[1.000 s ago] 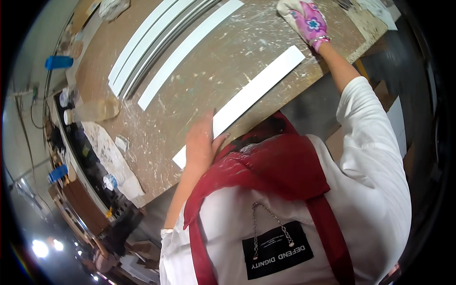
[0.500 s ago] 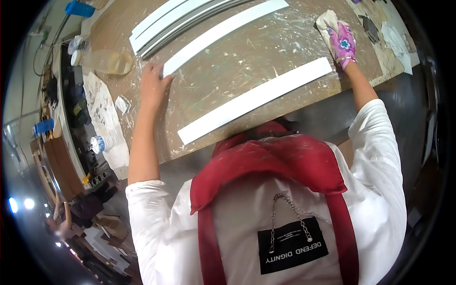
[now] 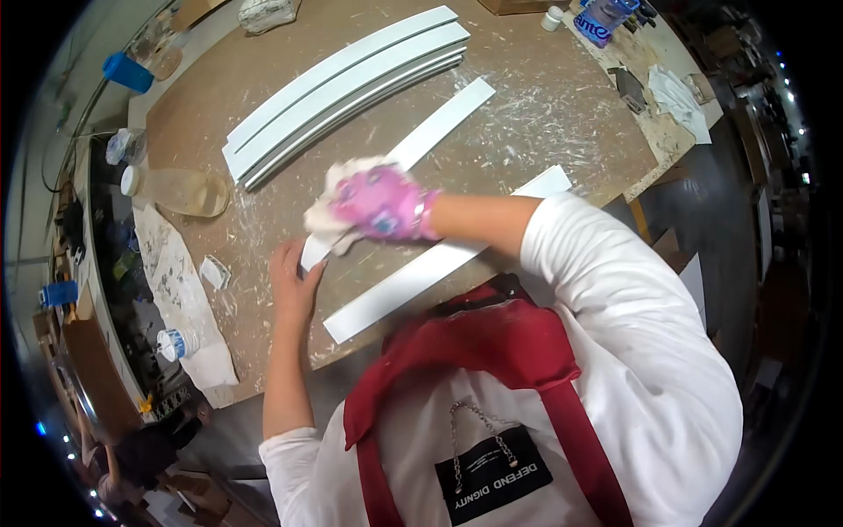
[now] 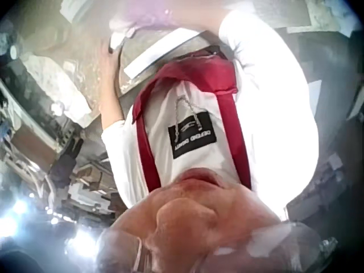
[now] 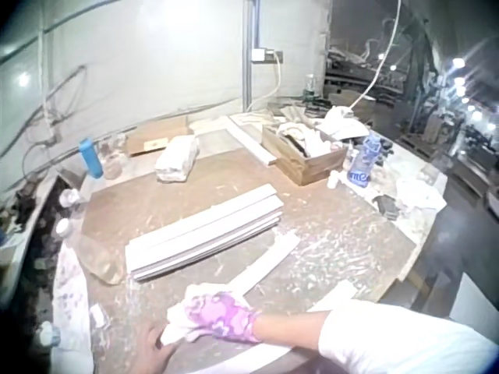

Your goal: The person wipes white wooden slats with a cloth, applying liquid from a bottle to the cloth before cleaning the flat surfaces and edges of the pieces.

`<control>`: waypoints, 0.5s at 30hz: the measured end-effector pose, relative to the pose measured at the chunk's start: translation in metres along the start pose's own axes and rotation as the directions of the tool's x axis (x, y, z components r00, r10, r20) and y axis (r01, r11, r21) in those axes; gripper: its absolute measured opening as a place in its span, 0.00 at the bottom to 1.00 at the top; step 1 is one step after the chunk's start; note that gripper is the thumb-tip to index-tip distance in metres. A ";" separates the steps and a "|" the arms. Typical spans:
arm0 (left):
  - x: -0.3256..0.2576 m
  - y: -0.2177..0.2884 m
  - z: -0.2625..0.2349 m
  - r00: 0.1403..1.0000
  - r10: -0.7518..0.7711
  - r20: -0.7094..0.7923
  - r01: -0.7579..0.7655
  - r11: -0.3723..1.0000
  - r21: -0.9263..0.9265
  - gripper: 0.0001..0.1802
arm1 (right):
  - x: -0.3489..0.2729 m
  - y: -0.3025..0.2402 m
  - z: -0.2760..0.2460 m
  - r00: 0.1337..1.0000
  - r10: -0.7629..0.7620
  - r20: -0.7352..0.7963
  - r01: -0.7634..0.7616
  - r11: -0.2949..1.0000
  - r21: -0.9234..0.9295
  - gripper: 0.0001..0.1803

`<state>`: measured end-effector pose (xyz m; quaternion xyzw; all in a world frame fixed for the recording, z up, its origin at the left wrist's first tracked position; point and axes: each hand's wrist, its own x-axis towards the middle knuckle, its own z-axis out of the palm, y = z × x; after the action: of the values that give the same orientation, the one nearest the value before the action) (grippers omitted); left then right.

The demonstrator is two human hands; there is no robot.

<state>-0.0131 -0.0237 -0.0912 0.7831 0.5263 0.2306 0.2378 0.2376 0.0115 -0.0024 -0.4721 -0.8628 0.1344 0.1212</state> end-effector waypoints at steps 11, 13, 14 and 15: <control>0.001 -0.004 -0.007 0.999 -0.043 -0.004 0.043 0.999 0.008 0.29 | -0.115 0.251 -0.100 0.859 0.386 -0.337 -0.476 0.843 -0.249 0.13; 0.004 -0.003 -0.007 0.999 -0.040 -0.010 0.040 0.998 0.054 0.36 | -0.085 0.226 -0.074 0.873 0.327 -0.361 -0.383 0.919 -0.094 0.13; 0.007 0.000 -0.004 0.999 -0.036 -0.003 0.036 0.998 0.052 0.36 | -0.080 0.230 -0.048 0.857 0.240 -0.456 -0.296 0.954 -0.055 0.12; 0.008 0.004 -0.004 0.998 -0.065 -0.020 0.065 0.998 0.002 0.39 | -0.058 0.206 -0.034 0.846 0.463 -0.264 -0.491 0.870 -0.048 0.13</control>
<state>-0.0103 -0.0174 -0.0850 0.7634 0.5543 0.2300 0.2388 0.4405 0.0726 -0.0469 -0.6908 -0.7028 0.0522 0.1619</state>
